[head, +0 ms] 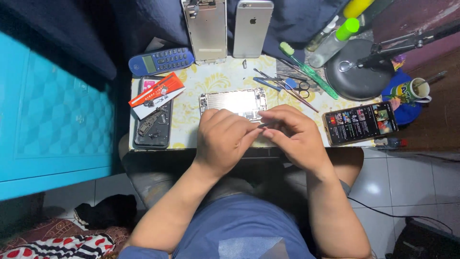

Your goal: Assembling the home button area and internal components of a smartphone using tweezers and manual manipulation.

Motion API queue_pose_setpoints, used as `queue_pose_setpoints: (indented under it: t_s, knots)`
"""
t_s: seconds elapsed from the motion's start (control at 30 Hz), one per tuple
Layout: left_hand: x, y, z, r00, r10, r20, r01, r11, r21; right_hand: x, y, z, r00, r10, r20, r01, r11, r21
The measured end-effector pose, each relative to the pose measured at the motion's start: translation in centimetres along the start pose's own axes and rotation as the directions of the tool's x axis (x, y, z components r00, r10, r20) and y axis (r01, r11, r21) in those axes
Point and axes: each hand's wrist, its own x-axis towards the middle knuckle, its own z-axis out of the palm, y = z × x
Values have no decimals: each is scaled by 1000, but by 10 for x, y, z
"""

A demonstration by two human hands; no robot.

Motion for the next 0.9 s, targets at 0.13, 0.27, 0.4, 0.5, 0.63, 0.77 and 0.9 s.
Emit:
queue_pose_setpoints:
  t_s: [0.13,0.27,0.4,0.5,0.63,0.77,0.9]
  knots:
    - [10,-5,7,1000,4,2,-4,1000,0,7,29,1,999,-51,-19,52,997,55]
    - [9,-23,1,999,37,-13,-35,987,154,17,49,-4,943,133,-304,-24,941,339]
    - [3,-33,0,1000,9,-13,-5,963,269,37,44,-8,938,-174,-300,179,984,-10]
    - [6,-26,-3,996,-66,58,43,943,329,28,66,-11,936,-160,-314,126,984,-126]
    - [5,-30,1,966,-185,181,118,937,330,30,58,-5,937,-211,-279,153,965,-214]
    - [7,-28,1,941,-220,259,119,927,357,27,55,-3,949,-210,-235,155,960,-232]
    - [8,-27,1,924,-259,281,143,916,374,27,58,-4,948,-232,-218,177,954,-242]
